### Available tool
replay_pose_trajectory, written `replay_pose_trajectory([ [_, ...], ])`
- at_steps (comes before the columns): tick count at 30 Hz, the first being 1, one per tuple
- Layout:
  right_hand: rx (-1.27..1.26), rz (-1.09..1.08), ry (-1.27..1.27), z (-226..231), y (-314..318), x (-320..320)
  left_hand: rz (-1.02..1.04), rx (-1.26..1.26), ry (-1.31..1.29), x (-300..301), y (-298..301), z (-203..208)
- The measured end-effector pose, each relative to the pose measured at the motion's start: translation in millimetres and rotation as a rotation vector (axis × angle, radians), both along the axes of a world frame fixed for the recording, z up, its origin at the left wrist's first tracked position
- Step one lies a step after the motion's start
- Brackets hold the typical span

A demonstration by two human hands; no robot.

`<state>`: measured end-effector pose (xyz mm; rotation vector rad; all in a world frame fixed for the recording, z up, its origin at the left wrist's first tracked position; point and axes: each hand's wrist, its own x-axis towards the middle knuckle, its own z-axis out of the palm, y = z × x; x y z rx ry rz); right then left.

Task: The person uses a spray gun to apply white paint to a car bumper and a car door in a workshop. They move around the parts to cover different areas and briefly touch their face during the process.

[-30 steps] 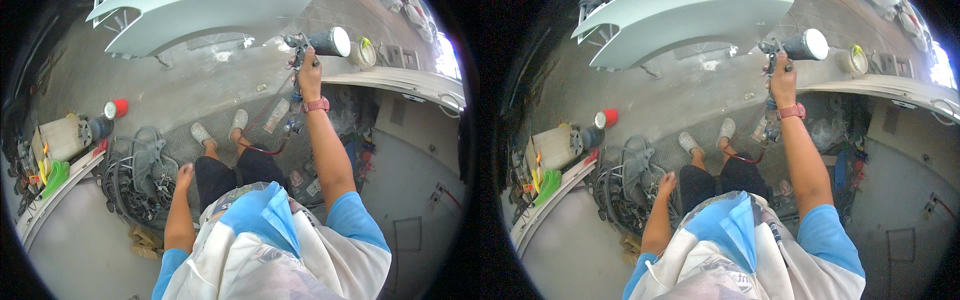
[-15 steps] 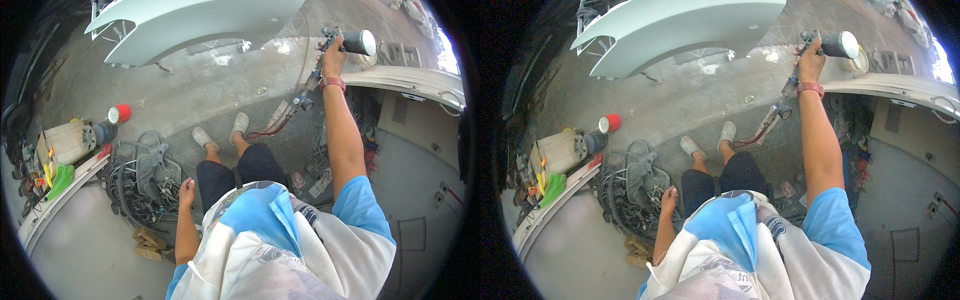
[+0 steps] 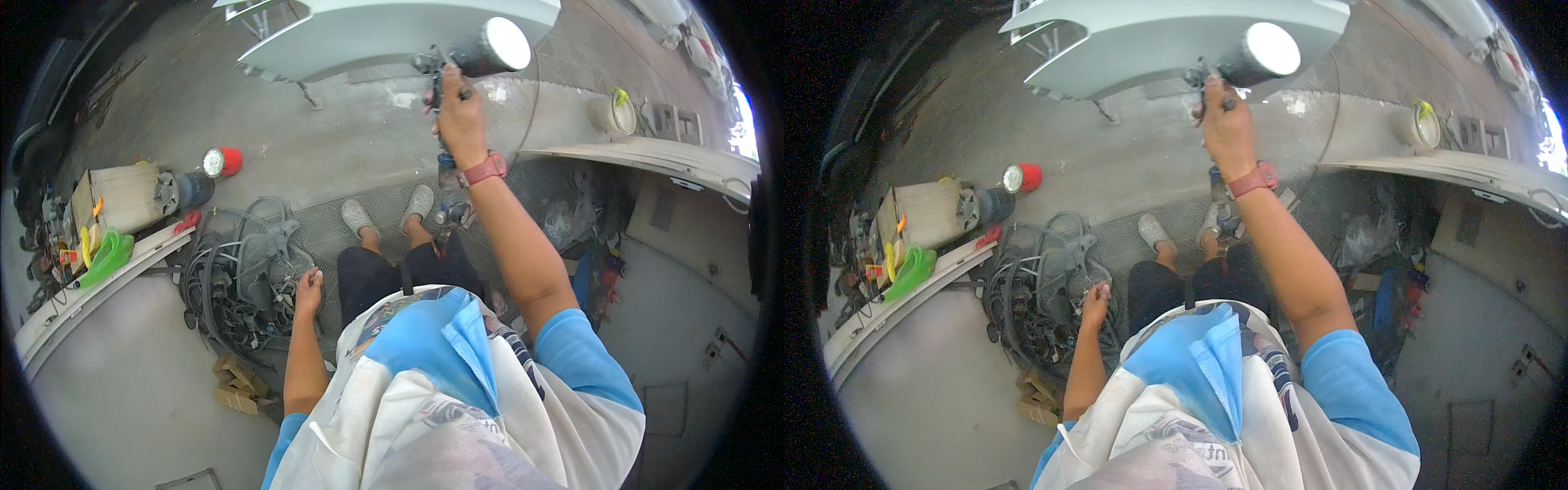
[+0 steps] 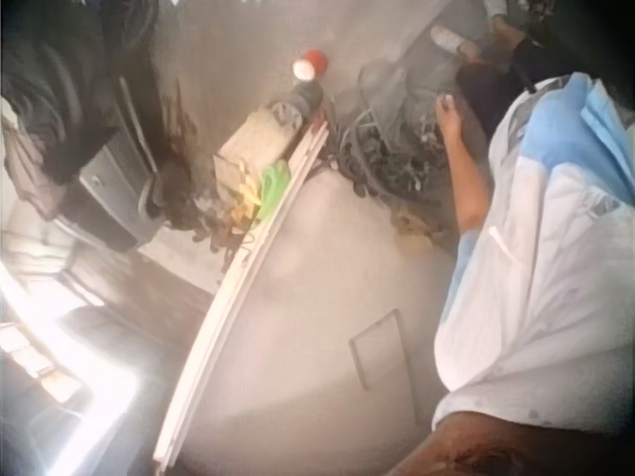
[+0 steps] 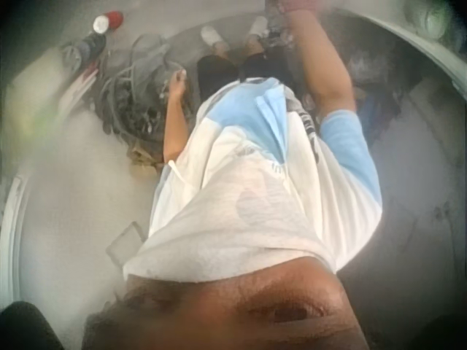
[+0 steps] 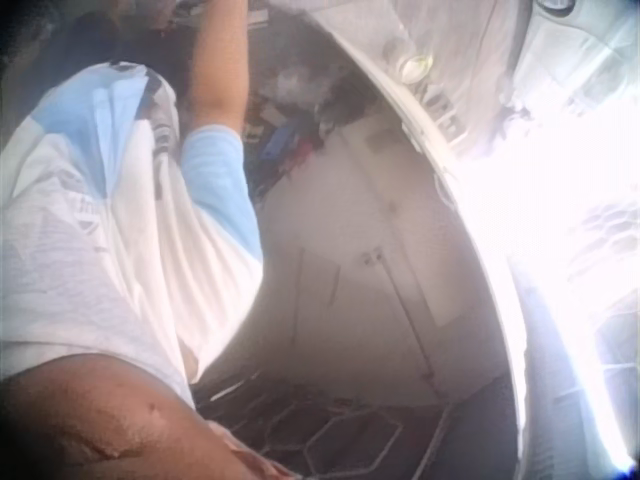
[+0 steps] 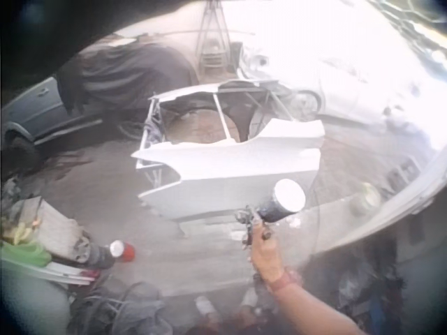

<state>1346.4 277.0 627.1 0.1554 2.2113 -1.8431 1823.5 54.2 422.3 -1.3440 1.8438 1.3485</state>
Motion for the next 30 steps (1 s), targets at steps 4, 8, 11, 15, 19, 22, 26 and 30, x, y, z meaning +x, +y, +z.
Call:
replay_pose_trajectory([
  [4,-0.062,0.073,0.085,-8.7,-73.3,28.5,0.081,0.036,-0.062,50.8,-18.2,-9.6],
  [8,-0.006,0.119,0.098,-18.3,-142.9,48.1,0.183,0.109,-0.076,88.4,-27.2,-20.4],
  [11,0.019,0.180,0.197,-12.7,-179.3,62.8,0.280,0.094,-0.062,98.9,-24.8,-22.0],
  [15,-0.120,0.288,0.097,5.1,-201.8,64.6,0.337,0.139,-0.010,90.3,-26.2,-20.4],
  [19,-0.184,0.285,-0.112,16.7,-178.9,35.7,0.264,0.102,0.021,69.5,-32.2,-23.8],
  [22,-0.029,0.164,-0.004,19.8,-138.2,18.7,0.205,0.101,0.038,53.4,-34.8,-32.5],
  [26,0.136,0.090,0.046,30.3,-45.4,-5.1,0.131,0.100,0.012,31.6,-33.0,-43.4],
  [30,0.095,-0.041,0.125,34.7,36.9,-28.4,0.104,0.098,0.039,4.3,-19.3,-41.5],
])
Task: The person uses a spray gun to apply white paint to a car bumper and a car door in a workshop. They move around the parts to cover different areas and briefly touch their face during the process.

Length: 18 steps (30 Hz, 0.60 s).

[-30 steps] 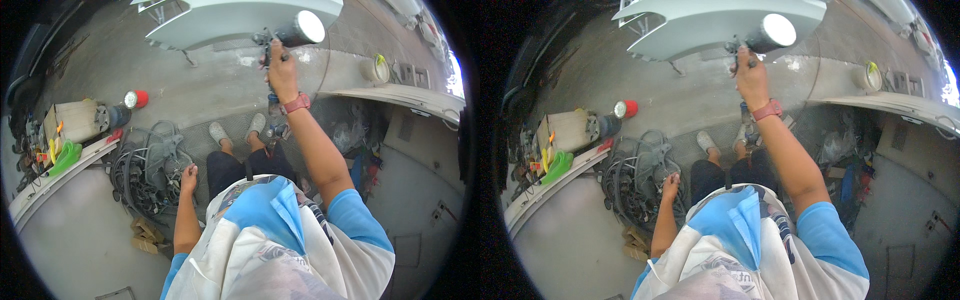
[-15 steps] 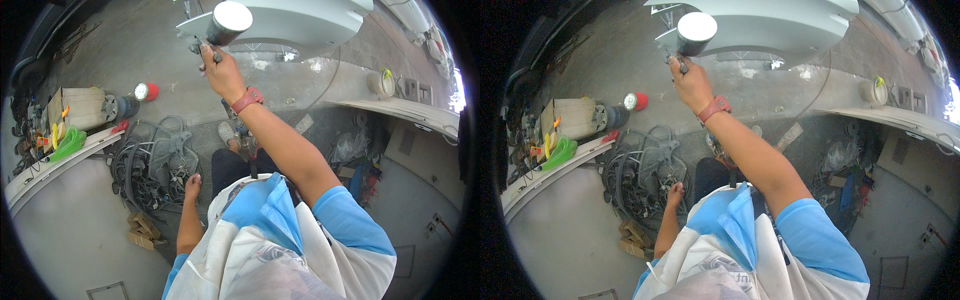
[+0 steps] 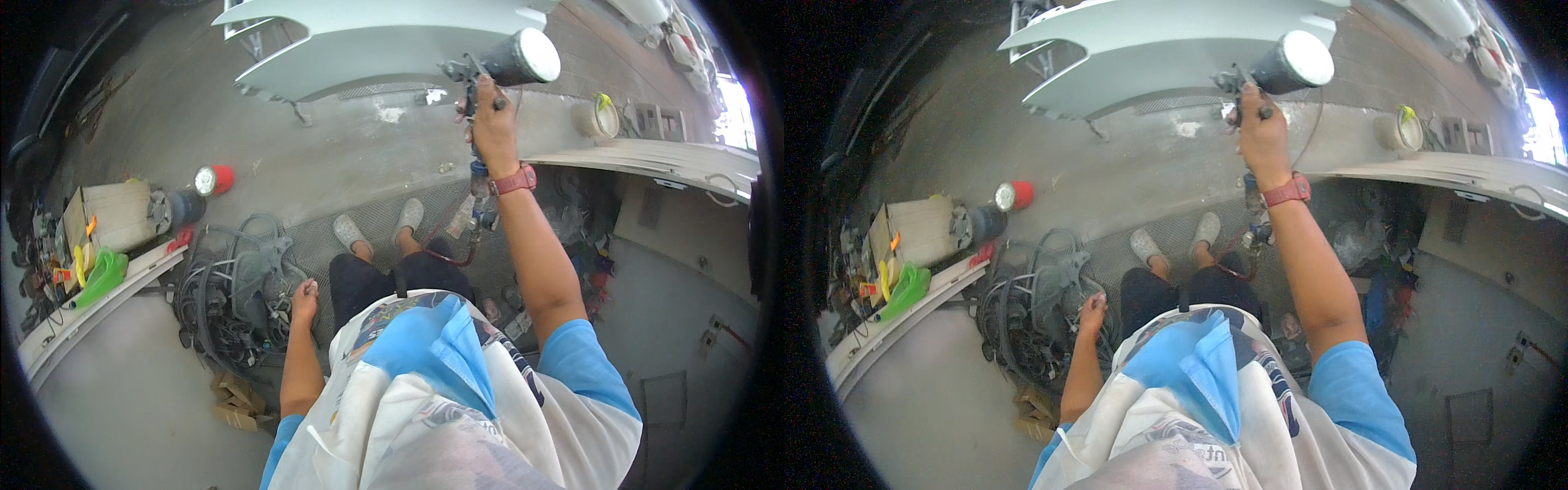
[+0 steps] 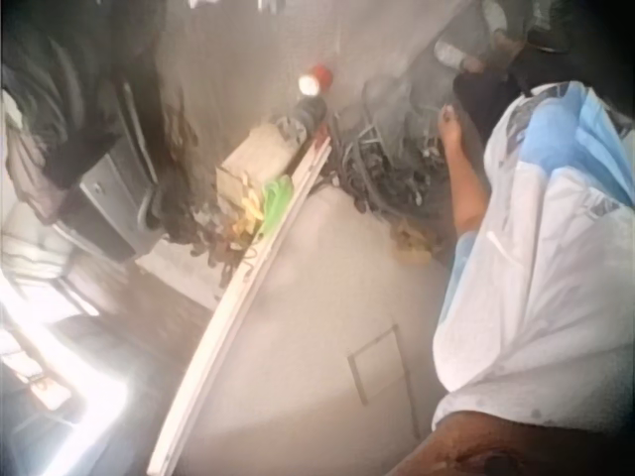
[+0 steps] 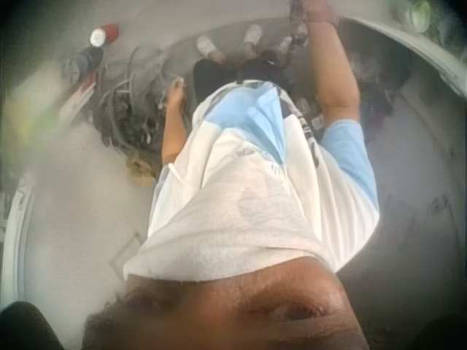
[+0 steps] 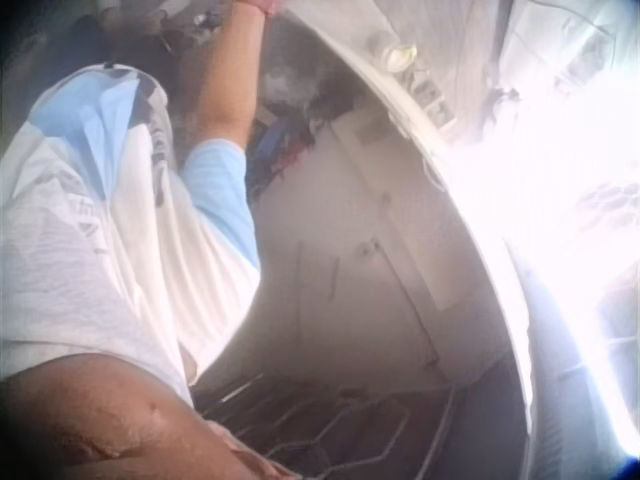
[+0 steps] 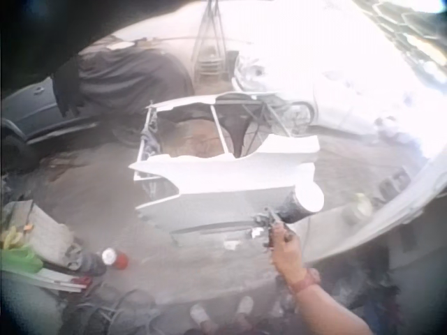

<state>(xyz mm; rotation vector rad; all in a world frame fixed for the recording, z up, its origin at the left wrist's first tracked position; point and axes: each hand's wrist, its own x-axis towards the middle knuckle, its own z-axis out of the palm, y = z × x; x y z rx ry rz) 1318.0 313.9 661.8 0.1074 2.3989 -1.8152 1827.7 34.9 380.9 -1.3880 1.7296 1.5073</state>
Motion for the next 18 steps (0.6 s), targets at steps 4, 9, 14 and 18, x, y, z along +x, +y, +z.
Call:
replay_pose_trajectory([
  [4,0.049,-0.067,-0.002,4.2,71.3,-26.2,0.008,0.017,-0.039,-24.5,16.3,14.5],
  [9,0.031,-0.157,-0.016,4.1,140.5,-60.6,0.005,0.034,-0.030,-46.0,32.5,22.2],
  [14,0.035,-0.265,0.007,-7.9,197.4,-101.8,0.054,0.042,-0.043,-55.1,47.3,37.1],
  [18,0.077,-0.370,0.005,-15.2,233.4,-138.0,-0.076,-0.048,-0.093,-53.6,54.7,49.6],
])
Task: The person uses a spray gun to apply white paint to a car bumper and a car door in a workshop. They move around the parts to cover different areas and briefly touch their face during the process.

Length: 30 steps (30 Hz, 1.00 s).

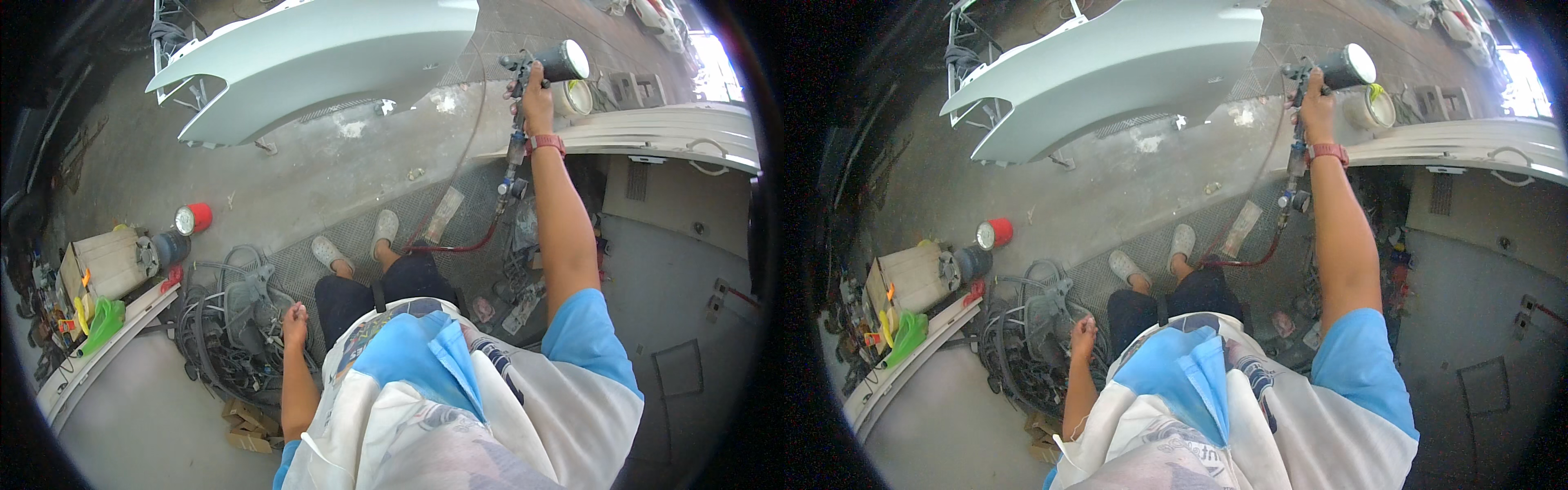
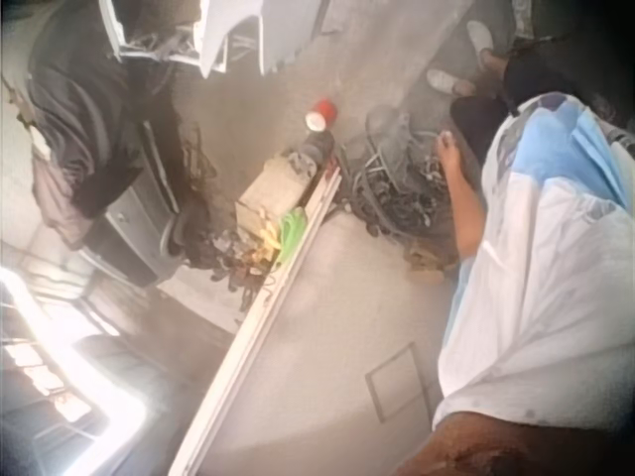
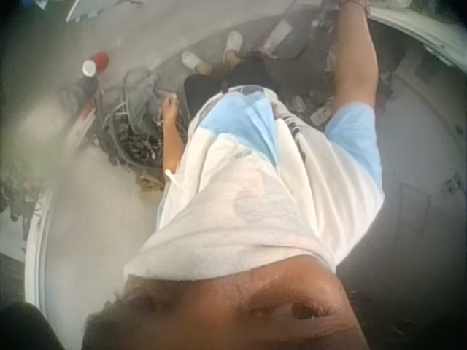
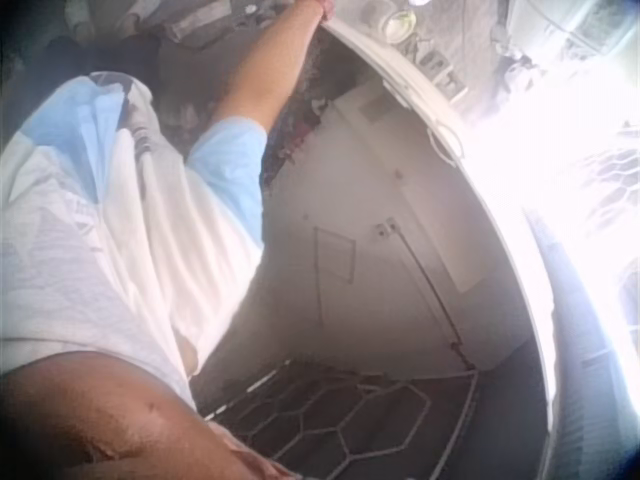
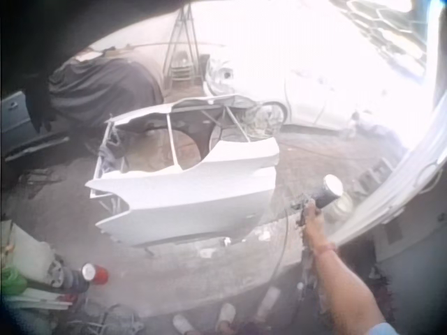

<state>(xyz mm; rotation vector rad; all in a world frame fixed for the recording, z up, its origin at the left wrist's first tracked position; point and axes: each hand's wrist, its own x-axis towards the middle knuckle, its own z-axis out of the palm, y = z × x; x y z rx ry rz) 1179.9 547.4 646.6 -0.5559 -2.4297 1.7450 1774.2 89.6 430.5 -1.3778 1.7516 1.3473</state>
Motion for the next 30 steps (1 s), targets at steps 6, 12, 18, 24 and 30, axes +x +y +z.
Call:
replay_pose_trajectory([
  [6,0.160,-0.126,0.098,10.3,0.3,-43.0,0.040,-0.001,0.059,19.8,4.8,-4.9],
  [12,0.226,0.057,0.061,38.2,-61.4,-12.2,0.088,0.025,0.035,30.1,0.0,-6.9],
  [18,-0.039,0.279,0.072,54.1,-177.3,53.8,0.067,0.005,0.153,36.4,-20.1,-16.9],
  [24,-0.128,0.485,0.010,65.7,-293.4,111.0,0.116,0.016,0.151,50.6,-41.2,-20.5],
  [30,-0.139,0.621,0.066,65.9,-395.1,142.4,0.087,0.018,0.069,80.6,-62.1,-26.0],
])
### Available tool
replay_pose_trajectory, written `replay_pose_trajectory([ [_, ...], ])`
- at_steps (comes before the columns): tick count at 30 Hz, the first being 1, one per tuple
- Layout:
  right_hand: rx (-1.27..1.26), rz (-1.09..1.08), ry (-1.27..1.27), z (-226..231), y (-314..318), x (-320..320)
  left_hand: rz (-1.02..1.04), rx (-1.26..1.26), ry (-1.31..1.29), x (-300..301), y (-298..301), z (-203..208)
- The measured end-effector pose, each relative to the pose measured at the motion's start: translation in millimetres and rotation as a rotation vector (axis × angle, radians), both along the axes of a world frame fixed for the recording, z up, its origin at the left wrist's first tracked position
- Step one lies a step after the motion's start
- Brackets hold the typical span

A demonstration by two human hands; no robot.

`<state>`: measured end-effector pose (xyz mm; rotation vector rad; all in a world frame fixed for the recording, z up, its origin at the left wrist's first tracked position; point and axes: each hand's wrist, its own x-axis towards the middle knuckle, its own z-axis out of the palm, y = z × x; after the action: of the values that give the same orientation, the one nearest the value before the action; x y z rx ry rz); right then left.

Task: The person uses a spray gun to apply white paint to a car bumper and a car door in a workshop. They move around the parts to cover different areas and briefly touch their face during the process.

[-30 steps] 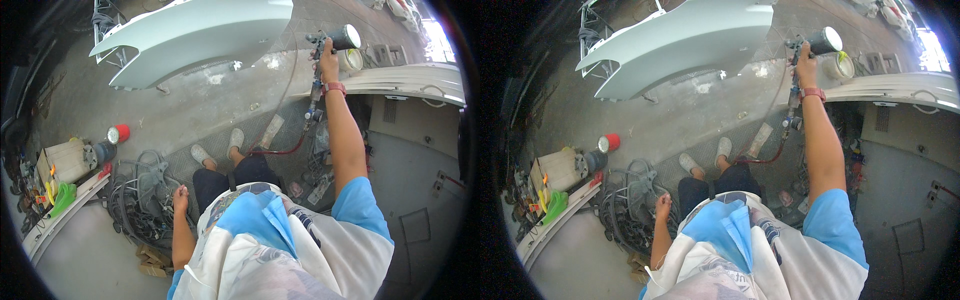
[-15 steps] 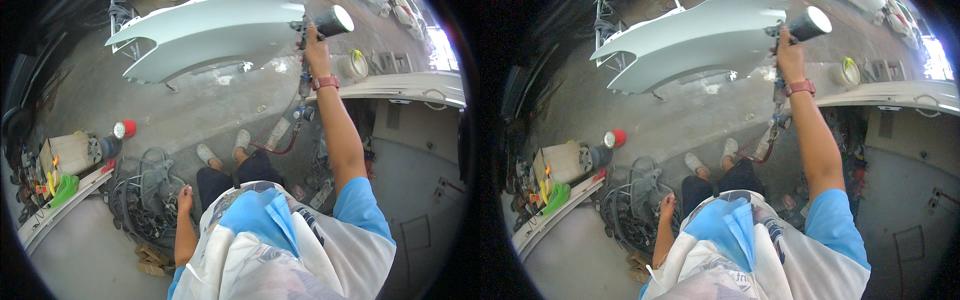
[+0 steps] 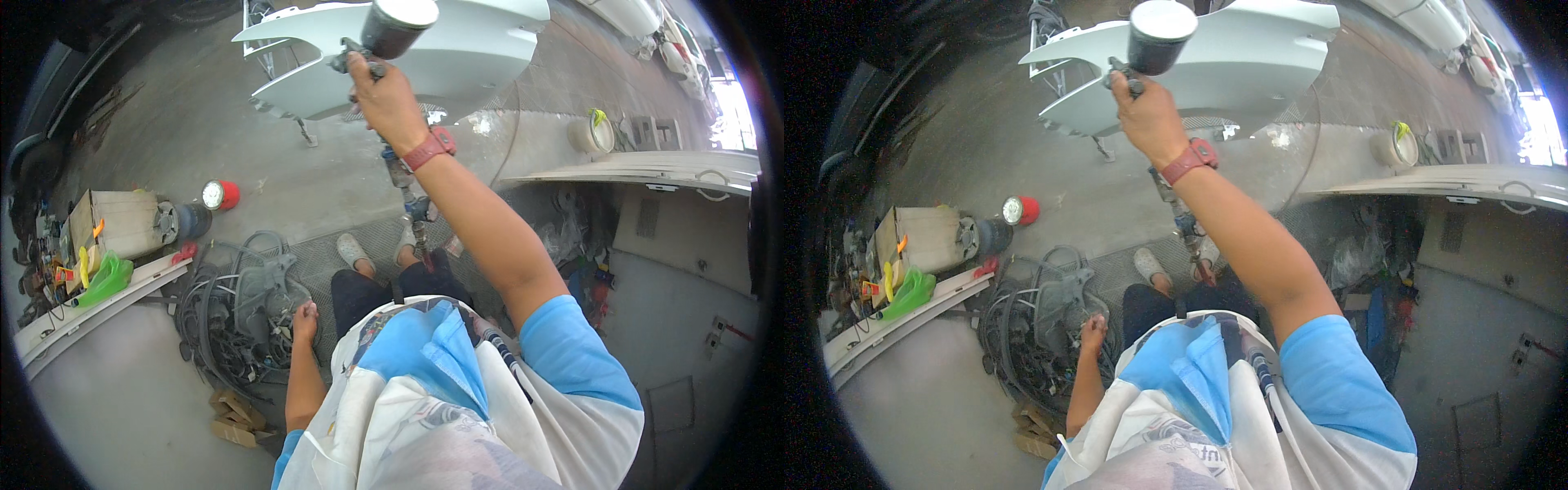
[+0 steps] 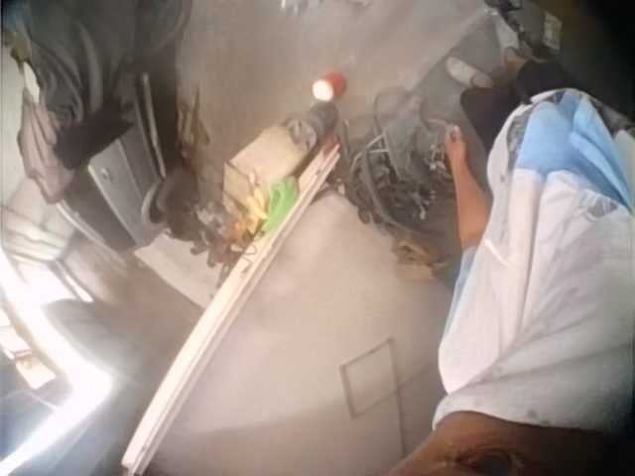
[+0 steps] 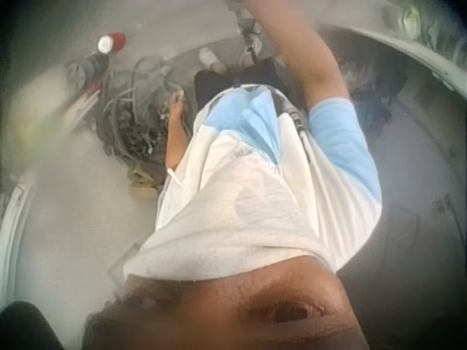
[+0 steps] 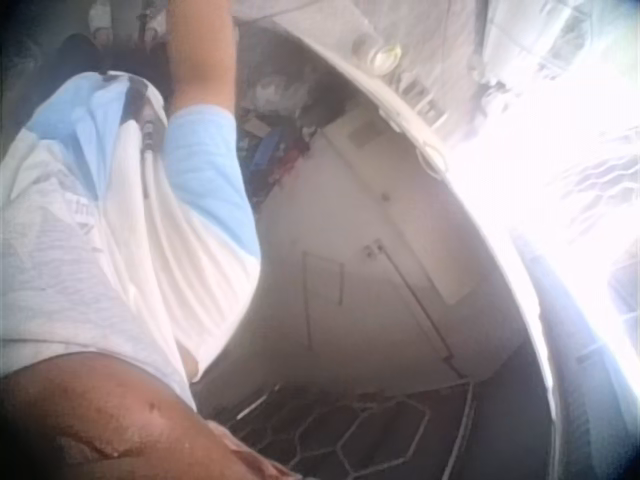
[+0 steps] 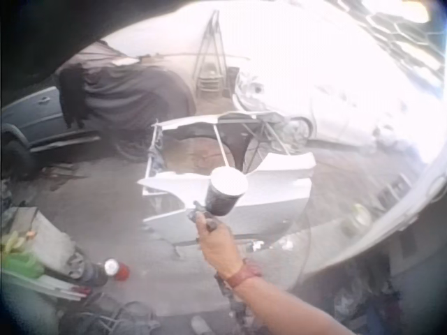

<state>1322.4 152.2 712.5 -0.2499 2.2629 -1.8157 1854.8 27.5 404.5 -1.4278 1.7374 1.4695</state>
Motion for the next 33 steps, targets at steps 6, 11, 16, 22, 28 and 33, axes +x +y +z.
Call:
replay_pose_trajectory([
  [6,-0.209,0.133,-0.169,5.6,-36.1,-15.9,0.035,-0.014,-0.080,25.9,-1.0,0.7],
  [11,-0.055,0.011,-0.034,5.4,9.6,-54.4,0.114,0.032,-0.074,30.7,5.3,-8.0],
  [16,0.120,-0.168,0.067,15.6,115.7,-85.5,0.155,0.051,-0.003,12.7,21.2,-14.8],
  [22,0.228,-0.330,0.096,25.8,238.3,-114.2,0.086,0.012,0.008,-22.8,40.3,-8.2],
  [28,0.209,-0.458,0.052,14.2,339.8,-166.5,0.061,-0.013,0.031,-57.0,62.8,5.9],
  [33,0.259,-0.608,0.087,4.3,395.0,-218.3,0.031,-0.051,0.035,-76.5,83.4,14.1],
])
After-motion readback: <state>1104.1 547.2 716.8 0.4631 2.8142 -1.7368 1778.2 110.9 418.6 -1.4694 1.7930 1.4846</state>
